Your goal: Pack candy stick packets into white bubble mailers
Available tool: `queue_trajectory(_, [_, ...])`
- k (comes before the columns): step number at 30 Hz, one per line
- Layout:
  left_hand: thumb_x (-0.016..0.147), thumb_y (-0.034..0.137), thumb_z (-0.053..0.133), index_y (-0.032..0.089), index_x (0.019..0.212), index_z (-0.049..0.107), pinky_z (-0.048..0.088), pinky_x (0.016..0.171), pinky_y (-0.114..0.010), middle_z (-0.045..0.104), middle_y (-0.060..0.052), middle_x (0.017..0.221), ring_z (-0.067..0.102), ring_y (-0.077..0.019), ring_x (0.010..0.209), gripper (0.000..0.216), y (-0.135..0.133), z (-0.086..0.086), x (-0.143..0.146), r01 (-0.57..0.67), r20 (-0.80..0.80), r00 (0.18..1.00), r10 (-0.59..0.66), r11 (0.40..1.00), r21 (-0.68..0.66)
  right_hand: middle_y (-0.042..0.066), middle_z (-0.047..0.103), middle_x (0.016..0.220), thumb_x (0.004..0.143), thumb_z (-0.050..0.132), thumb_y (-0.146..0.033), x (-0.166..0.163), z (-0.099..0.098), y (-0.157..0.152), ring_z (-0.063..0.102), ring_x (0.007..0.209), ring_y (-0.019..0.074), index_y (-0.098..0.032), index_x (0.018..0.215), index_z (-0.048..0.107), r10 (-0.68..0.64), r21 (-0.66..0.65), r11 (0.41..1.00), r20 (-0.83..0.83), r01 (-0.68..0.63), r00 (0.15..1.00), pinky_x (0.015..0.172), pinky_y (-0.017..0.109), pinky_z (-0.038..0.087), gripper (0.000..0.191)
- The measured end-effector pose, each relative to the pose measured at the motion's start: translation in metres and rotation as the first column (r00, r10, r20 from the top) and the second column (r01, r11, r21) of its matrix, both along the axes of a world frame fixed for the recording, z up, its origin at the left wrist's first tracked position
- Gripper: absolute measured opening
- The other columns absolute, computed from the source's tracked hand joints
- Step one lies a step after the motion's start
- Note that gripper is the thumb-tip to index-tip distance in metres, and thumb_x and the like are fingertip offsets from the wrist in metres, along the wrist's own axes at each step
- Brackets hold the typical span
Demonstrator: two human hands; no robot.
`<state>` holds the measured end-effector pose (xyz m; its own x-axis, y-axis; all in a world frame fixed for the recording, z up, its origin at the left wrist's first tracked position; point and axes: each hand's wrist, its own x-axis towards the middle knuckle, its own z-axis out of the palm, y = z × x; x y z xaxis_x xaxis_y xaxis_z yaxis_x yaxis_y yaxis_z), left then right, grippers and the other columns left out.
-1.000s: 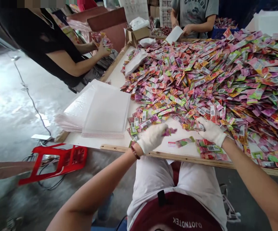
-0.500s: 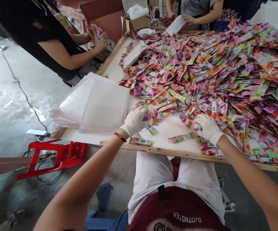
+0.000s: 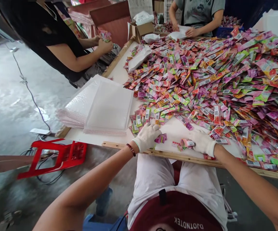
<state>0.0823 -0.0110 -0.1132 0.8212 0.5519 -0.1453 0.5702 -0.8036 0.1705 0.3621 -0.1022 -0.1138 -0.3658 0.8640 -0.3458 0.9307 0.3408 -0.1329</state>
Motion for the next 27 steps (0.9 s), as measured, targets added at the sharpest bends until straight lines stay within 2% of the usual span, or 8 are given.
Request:
queue_trajectory(4, [0.078, 0.025, 0.06, 0.019, 0.11, 0.061, 0.047, 0.083, -0.033, 0.069, -0.008, 0.095, 0.064, -0.0221, 0.088, 0.033, 0.009, 0.017, 0.005, -0.212, 0.369, 0.896, 0.246, 0.969, -0.13, 0.011, 0.07, 0.106, 0.081, 0.059, -0.024, -0.001, 0.016, 0.019, 0.062, 0.098, 0.0275, -0.019, 0.112, 0.066, 0.018, 0.053, 0.998, -0.094, -0.013, 0.995, 0.086, 0.036, 0.04, 0.033])
queue_trajectory(8, [0.08, 0.028, 0.061, 0.016, 0.108, 0.06, 0.048, 0.072, -0.027, 0.068, -0.004, 0.085, 0.06, -0.0163, 0.072, 0.03, 0.062, 0.037, 0.022, -0.386, 0.558, 0.714, 0.424, 0.902, -0.191, 0.014, 0.068, 0.112, 0.087, 0.055, -0.032, -0.019, 0.033, 0.067, 0.06, 0.101, 0.0292, -0.015, 0.128, 0.057, 0.024, 0.193, 0.981, -0.123, 0.0, 0.992, 0.088, 0.038, 0.039, 0.044])
queue_trajectory(11, [0.078, 0.025, 0.062, 0.015, 0.107, 0.064, 0.049, 0.074, -0.026, 0.071, -0.006, 0.089, 0.064, -0.0176, 0.077, 0.031, 0.11, 0.034, 0.047, -0.411, 0.43, 0.788, 0.441, 0.896, -0.166, 0.018, 0.064, 0.123, 0.085, 0.058, -0.032, -0.04, 0.035, 0.112, 0.057, 0.111, 0.033, -0.015, 0.137, 0.05, 0.006, 0.249, 0.968, -0.043, 0.004, 0.999, 0.093, 0.042, 0.037, 0.056])
queue_trajectory(15, [0.072, 0.017, 0.064, 0.015, 0.095, 0.07, 0.051, 0.08, -0.029, 0.074, -0.012, 0.091, 0.069, -0.0235, 0.086, 0.023, 0.141, 0.009, 0.074, -0.412, 0.173, 0.884, 0.434, 0.899, -0.149, 0.016, 0.068, 0.116, 0.083, 0.058, -0.028, -0.058, 0.021, 0.147, 0.061, 0.107, 0.0339, -0.02, 0.126, 0.057, -0.113, 0.139, 0.985, 0.062, 0.103, 0.992, 0.089, 0.045, 0.041, 0.045])
queue_trajectory(20, [0.072, 0.021, 0.064, 0.017, 0.09, 0.07, 0.053, 0.076, -0.036, 0.073, -0.013, 0.089, 0.07, -0.0285, 0.084, 0.019, 0.125, -0.013, 0.07, -0.391, 0.151, 0.897, 0.416, 0.904, -0.173, 0.014, 0.07, 0.113, 0.082, 0.059, -0.03, -0.051, -0.003, 0.135, 0.062, 0.104, 0.0319, -0.02, 0.116, 0.062, -0.123, 0.136, 0.984, 0.026, 0.118, 0.992, 0.088, 0.042, 0.043, 0.036])
queue_trajectory(23, [0.073, 0.025, 0.065, 0.017, 0.091, 0.068, 0.053, 0.083, -0.035, 0.071, -0.013, 0.099, 0.068, -0.0268, 0.093, 0.02, 0.111, -0.012, 0.049, -0.383, 0.218, 0.885, 0.411, 0.91, -0.162, 0.011, 0.07, 0.102, 0.08, 0.059, -0.028, -0.033, -0.011, 0.113, 0.062, 0.096, 0.0266, -0.018, 0.103, 0.065, -0.089, 0.192, 0.973, -0.204, 0.129, 0.975, 0.086, 0.038, 0.044, 0.026])
queue_trajectory(25, [0.073, 0.025, 0.065, 0.017, 0.087, 0.066, 0.052, 0.084, -0.031, 0.069, -0.011, 0.1, 0.066, -0.0229, 0.091, 0.017, 0.108, -0.008, 0.03, -0.393, 0.371, 0.822, 0.432, 0.902, -0.179, 0.009, 0.068, 0.092, 0.078, 0.06, -0.027, -0.019, -0.009, 0.1, 0.061, 0.088, 0.024, -0.018, 0.093, 0.067, -0.064, 0.263, 0.947, -0.408, 0.184, 0.911, 0.084, 0.037, 0.046, 0.019])
queue_trajectory(27, [0.075, 0.027, 0.064, 0.017, 0.084, 0.062, 0.052, 0.076, -0.028, 0.067, -0.005, 0.088, 0.062, -0.0174, 0.079, 0.014, 0.109, -0.003, 0.013, -0.402, 0.537, 0.695, 0.478, 0.877, -0.262, 0.01, 0.066, 0.1, 0.073, 0.064, -0.026, -0.005, 0.001, 0.092, 0.06, 0.094, 0.0255, -0.019, 0.089, 0.068, -0.027, 0.355, 0.898, -0.544, 0.259, 0.839, 0.087, 0.04, 0.046, 0.019])
